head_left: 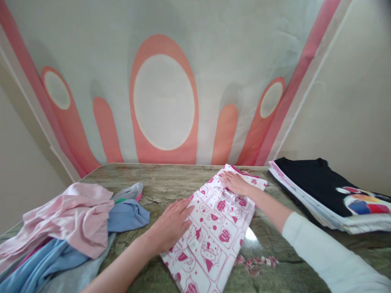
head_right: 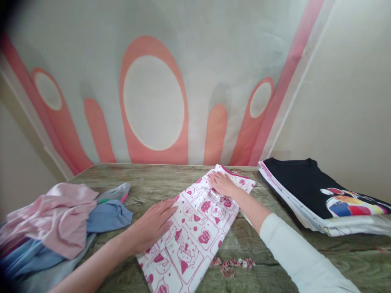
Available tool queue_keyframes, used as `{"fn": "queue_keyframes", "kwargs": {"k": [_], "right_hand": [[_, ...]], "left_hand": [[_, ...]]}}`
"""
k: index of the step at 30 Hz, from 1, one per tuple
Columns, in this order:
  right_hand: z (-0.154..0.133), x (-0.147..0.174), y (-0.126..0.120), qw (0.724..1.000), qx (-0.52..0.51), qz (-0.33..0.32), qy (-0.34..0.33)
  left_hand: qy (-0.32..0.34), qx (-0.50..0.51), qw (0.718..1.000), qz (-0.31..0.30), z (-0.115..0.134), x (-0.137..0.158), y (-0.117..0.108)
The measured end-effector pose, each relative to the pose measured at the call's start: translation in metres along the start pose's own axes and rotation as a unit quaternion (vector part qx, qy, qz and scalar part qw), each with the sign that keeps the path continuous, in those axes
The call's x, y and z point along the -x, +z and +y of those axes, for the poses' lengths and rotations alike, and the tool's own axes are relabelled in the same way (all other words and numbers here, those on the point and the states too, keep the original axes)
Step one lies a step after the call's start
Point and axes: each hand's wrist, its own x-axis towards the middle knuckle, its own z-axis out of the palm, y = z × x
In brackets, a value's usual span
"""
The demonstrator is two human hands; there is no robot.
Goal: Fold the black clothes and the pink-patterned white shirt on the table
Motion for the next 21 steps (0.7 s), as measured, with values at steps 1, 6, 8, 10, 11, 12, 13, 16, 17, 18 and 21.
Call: {"fn": "queue_keyframes", "kwargs": {"k": [1, 6, 8, 10, 11, 12, 13, 16, 17, 18, 21], "right_hand": [[-0.006, 0.0, 0.005, 1.0, 0.003, 0.001, 0.02], [-0.016, 0.009, 0.016, 0.999, 0.028, -0.022, -0.002], [-0.007, 0.016, 0.012, 0.999, 0.034, -0.024, -0.015], [0.004, 0.026, 0.007, 0.999, 0.045, -0.016, -0.006], [0.011, 0.033, 0.006, 0.998, 0.055, -0.007, 0.01], [0.016, 0.041, 0.005, 0.997, 0.066, 0.006, 0.036], [0.021, 0.05, 0.006, 0.995, 0.077, 0.019, 0.068], [0.031, 0.079, 0.013, 0.982, 0.084, 0.046, 0.165], [0.033, 0.088, 0.016, 0.979, 0.078, 0.046, 0.185], [0.034, 0.095, 0.019, 0.977, 0.07, 0.042, 0.196], [0.036, 0.103, 0.021, 0.978, 0.048, 0.028, 0.199]], "left_hand": [[0.029, 0.012, 1.0, -0.001, -0.004, -0.002, 0.007], [0.062, 0.021, 0.998, -0.013, -0.012, -0.002, 0.022], [0.064, 0.019, 0.998, -0.008, -0.012, -0.001, 0.023], [0.065, 0.017, 0.998, -0.005, -0.012, 0.0, 0.023], [0.066, 0.016, 0.998, -0.004, -0.012, 0.0, 0.023], [0.065, 0.017, 0.998, -0.004, -0.012, 0.0, 0.022], [0.065, 0.018, 0.998, -0.005, -0.012, 0.0, 0.022], [0.064, 0.022, 0.998, -0.009, -0.011, 0.0, 0.02], [0.064, 0.023, 0.998, -0.011, -0.011, 0.0, 0.02], [0.063, 0.023, 0.998, -0.011, -0.01, 0.0, 0.019], [0.052, 0.027, 0.998, -0.013, -0.007, 0.001, 0.017]]}}
